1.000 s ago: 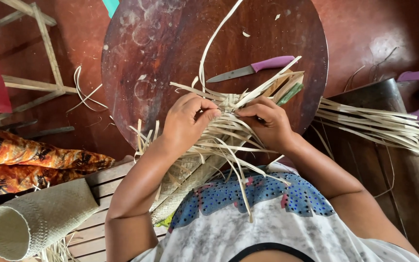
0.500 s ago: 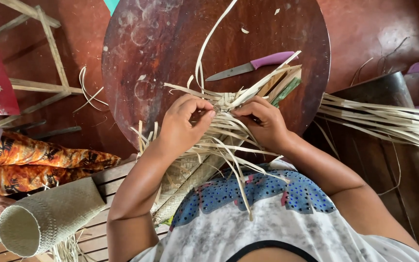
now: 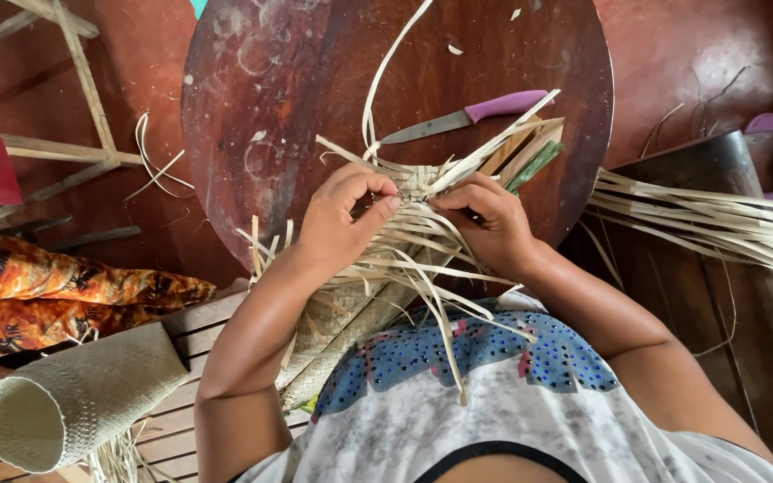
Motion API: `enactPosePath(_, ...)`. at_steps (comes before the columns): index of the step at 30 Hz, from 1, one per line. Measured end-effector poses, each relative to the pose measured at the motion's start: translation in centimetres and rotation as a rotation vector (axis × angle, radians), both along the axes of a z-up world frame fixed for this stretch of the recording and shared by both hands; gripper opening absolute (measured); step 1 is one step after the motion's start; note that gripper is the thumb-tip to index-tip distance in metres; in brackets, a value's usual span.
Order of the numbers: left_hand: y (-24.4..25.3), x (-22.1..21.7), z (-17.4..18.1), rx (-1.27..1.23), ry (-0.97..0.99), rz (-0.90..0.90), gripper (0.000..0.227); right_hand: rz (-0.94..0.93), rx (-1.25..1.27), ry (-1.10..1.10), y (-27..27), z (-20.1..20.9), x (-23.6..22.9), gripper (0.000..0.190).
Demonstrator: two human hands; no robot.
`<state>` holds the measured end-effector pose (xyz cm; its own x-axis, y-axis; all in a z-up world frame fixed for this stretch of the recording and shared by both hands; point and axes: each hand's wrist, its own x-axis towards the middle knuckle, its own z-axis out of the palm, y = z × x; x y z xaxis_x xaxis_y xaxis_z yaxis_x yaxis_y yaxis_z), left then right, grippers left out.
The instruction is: Weaving and finishing the edge of a mat made from dried plant fibers by tucking strands and trimming excess with a knife.
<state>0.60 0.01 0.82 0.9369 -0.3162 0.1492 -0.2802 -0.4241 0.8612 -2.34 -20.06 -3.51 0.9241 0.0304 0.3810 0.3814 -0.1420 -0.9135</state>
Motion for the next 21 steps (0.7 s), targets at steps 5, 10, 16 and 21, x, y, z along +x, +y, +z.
enactPosePath(5, 0.3, 0.1, 0.1, -0.055, 0.086, -0.011, 0.006, 0.014, -0.001, 0.001, 0.1, 0.3, 0.1, 0.012)
enactPosePath(10, 0.8, 1.0, -0.1, -0.024, 0.176, -0.081, 0.008, -0.003, -0.017, -0.033, 0.0, 0.7, 0.2, 0.013)
enactPosePath(16, 0.8, 1.9, 1.3, 0.005, 0.258, -0.121, 0.01, 0.025, -0.039, -0.055, -0.6, 0.4, 0.4, 0.012)
enactPosePath(21, 1.0, 2.3, 1.4, -0.019, 0.238, -0.176, 0.011, 0.047, -0.031, -0.046, -0.6, 0.4, 0.6, 0.011)
